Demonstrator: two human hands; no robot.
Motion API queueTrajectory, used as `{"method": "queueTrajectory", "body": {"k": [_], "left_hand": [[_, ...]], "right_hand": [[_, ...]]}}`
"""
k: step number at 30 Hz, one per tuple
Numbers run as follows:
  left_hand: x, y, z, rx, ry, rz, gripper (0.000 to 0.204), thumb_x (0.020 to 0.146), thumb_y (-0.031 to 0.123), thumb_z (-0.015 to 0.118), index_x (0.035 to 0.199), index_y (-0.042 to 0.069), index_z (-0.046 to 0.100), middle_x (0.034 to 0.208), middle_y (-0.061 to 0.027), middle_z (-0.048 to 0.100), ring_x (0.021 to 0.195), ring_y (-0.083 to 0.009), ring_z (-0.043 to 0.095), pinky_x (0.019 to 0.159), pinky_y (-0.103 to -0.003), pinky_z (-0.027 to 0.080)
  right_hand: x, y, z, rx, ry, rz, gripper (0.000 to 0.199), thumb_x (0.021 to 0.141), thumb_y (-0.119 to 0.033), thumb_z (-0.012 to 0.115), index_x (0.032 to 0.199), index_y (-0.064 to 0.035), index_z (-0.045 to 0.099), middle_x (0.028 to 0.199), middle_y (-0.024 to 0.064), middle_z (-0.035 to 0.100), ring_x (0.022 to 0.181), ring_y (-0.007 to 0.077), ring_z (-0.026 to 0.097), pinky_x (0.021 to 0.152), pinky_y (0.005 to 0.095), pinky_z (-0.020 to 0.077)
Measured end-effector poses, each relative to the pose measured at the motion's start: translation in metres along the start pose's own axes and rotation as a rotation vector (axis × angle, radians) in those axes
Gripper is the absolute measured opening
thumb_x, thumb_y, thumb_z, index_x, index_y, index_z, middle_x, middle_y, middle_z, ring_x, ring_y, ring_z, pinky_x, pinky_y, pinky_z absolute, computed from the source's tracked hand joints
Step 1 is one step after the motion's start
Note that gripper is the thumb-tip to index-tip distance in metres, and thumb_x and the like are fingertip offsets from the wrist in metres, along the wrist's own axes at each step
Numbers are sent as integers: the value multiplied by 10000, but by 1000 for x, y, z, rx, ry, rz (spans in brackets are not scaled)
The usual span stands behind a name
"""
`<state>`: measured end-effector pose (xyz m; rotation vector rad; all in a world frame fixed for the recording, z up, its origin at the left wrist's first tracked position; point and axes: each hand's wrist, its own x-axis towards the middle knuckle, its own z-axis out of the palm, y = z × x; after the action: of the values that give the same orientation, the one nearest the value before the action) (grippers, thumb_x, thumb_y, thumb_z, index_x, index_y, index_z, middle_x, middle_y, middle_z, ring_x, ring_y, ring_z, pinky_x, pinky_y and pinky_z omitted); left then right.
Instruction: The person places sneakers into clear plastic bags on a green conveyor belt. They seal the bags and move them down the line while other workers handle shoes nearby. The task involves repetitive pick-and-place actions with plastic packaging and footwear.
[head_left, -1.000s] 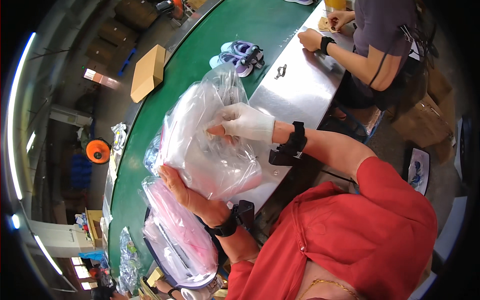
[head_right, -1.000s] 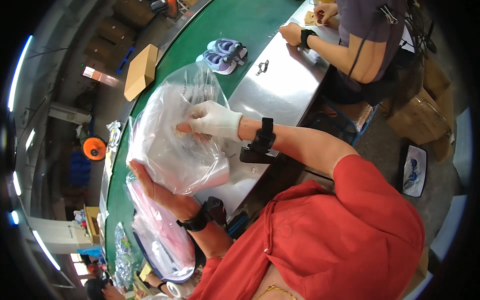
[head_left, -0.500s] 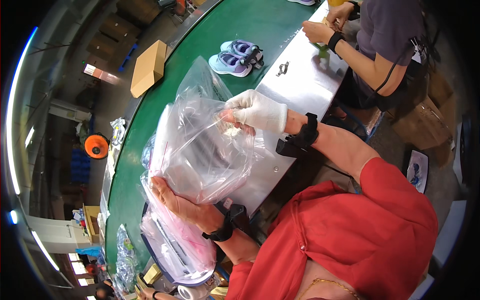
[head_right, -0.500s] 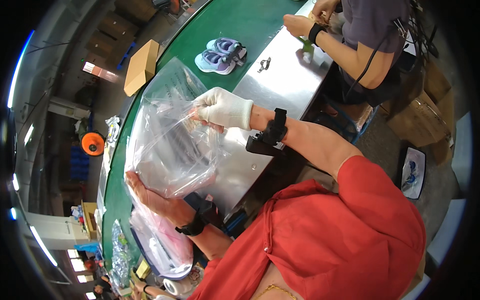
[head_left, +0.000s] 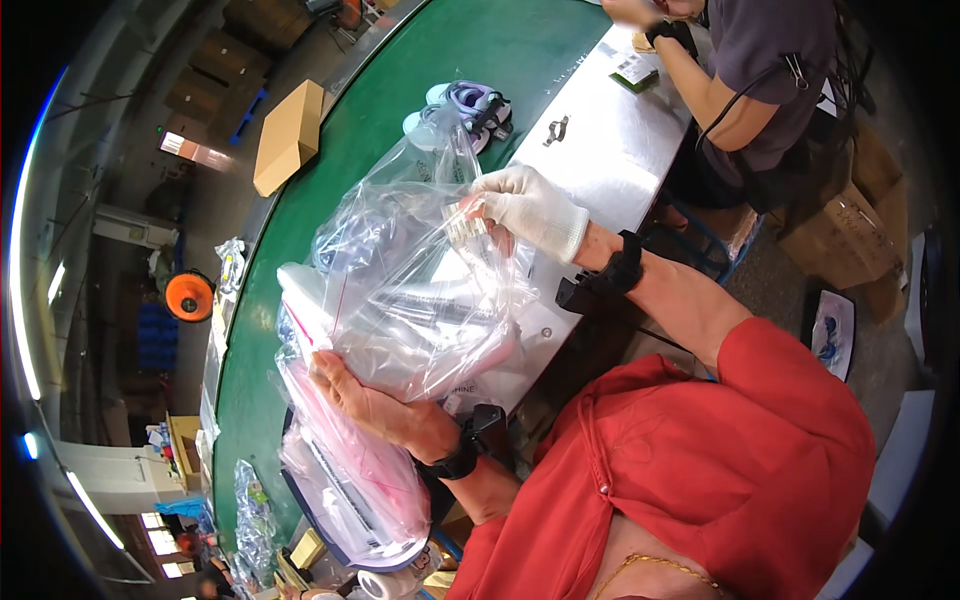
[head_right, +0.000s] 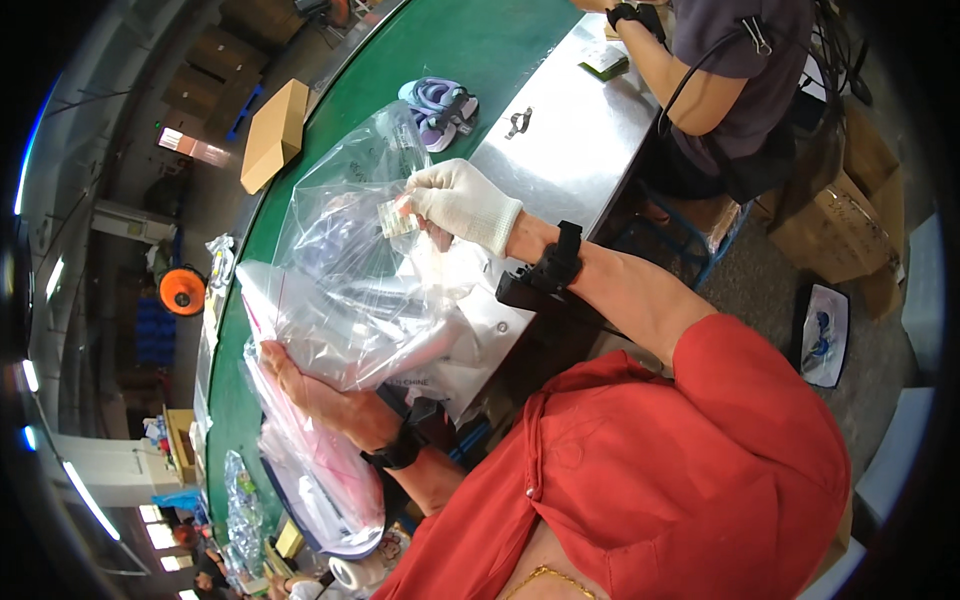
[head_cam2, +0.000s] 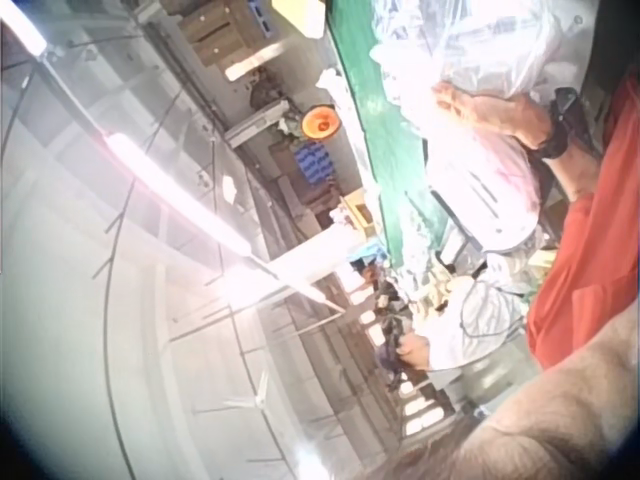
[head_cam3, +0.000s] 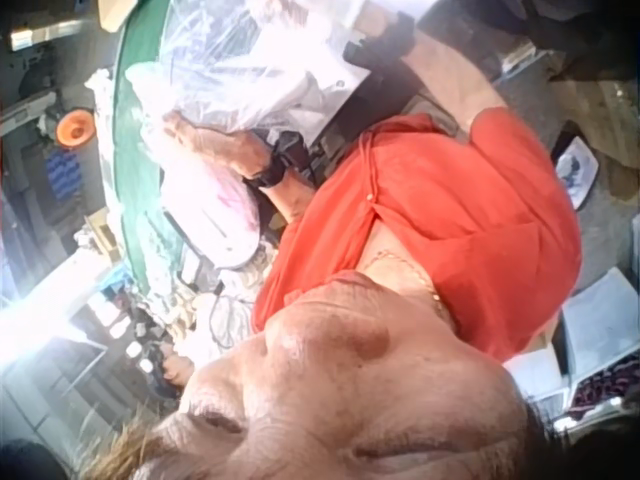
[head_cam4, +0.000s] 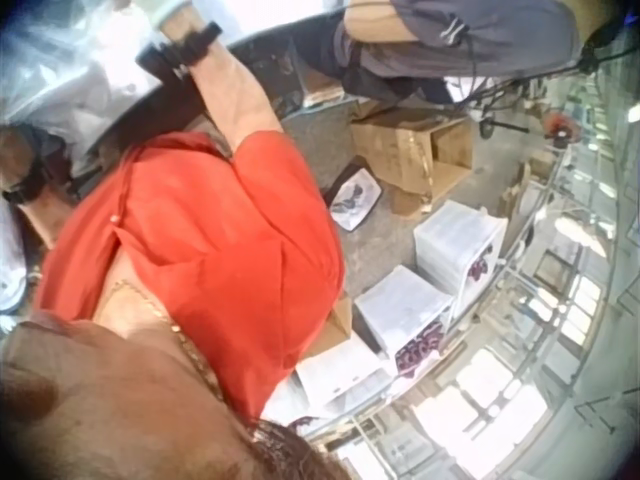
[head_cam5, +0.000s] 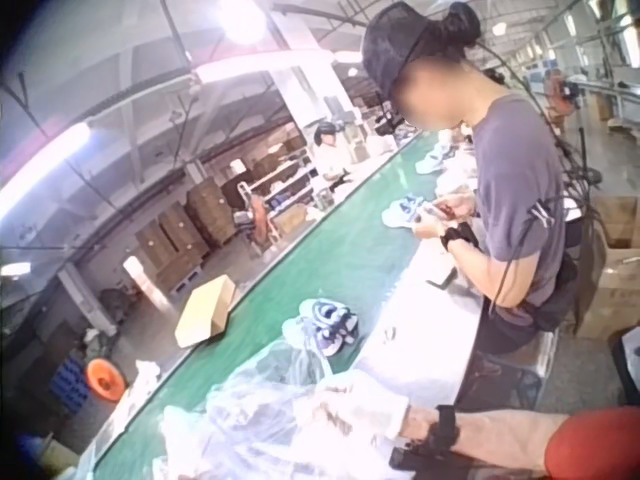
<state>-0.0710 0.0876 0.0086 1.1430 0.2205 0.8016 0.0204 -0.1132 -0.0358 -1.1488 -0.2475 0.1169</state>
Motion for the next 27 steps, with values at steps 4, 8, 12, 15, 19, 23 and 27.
{"method": "queueTrajectory", "body": {"k": [4, 8, 12, 15, 19, 23, 27], "left_hand": [[-10, -1, 2, 102, 25, 100, 232, 965, 268, 519, 1037, 52, 559, 963, -22, 548, 900, -125, 536, 806, -279, 446], [-11, 4, 2, 86, 64, 126, 214, 959, 268, 527, 1009, 62, 553, 945, -19, 541, 875, -125, 540, 798, -280, 449], [-5, 19, 10, 22, -43, 45, 190, 952, 263, 545, 928, 76, 560, 875, -5, 534, 805, -114, 533, 751, -254, 443], [-5, 16, 20, 51, -51, 87, 185, 937, 240, 582, 831, 89, 571, 781, 27, 521, 731, -78, 491, 684, -215, 408], [-9, 10, 31, 65, -249, 173, 150, 935, 204, 584, 844, 85, 599, 764, 33, 534, 696, -55, 485, 620, -216, 397], [-75, 14, 45, 221, -680, 54, 122, 910, 160, 612, 876, 44, 596, 799, 10, 562, 720, -71, 508, 628, -217, 404], [-89, 22, 42, 381, -847, 35, 109, 864, 54, 639, 778, -5, 606, 545, -36, 527, 507, -75, 492, 462, -239, 361]], "right_hand": [[5, 7, 0, -28, 103, -64, 180, 902, -120, 533, 803, -5, 630, 599, 11, 551, 439, 68, 523, 403, 224, 433], [5, 2, -4, -119, 83, -45, 192, 921, -139, 521, 902, 0, 652, 630, 11, 574, 436, 63, 514, 407, 219, 435], [-4, -18, -2, -822, 22, -282, 185, 873, -202, 606, 881, -18, 602, 657, 53, 569, 631, 152, 592, 585, 258, 473], [-24, -38, 1, -1068, 243, -744, 252, 784, -238, 662, 899, -31, 575, 770, 78, 606, 732, 241, 616, 659, 351, 496], [-51, -53, 28, -1135, -237, -953, 222, 772, -219, 628, 941, -75, 607, 942, 78, 616, 906, 260, 611, 762, 395, 492], [8, 29, 38, -1483, -339, -925, 188, 824, -198, 578, 953, -68, 622, 964, 119, 623, 895, 259, 612, 776, 385, 484], [60, 76, 11, -1481, -443, -703, 219, 831, -237, 565, 968, -82, 634, 951, 132, 634, 867, 271, 618, 760, 395, 486]]}}
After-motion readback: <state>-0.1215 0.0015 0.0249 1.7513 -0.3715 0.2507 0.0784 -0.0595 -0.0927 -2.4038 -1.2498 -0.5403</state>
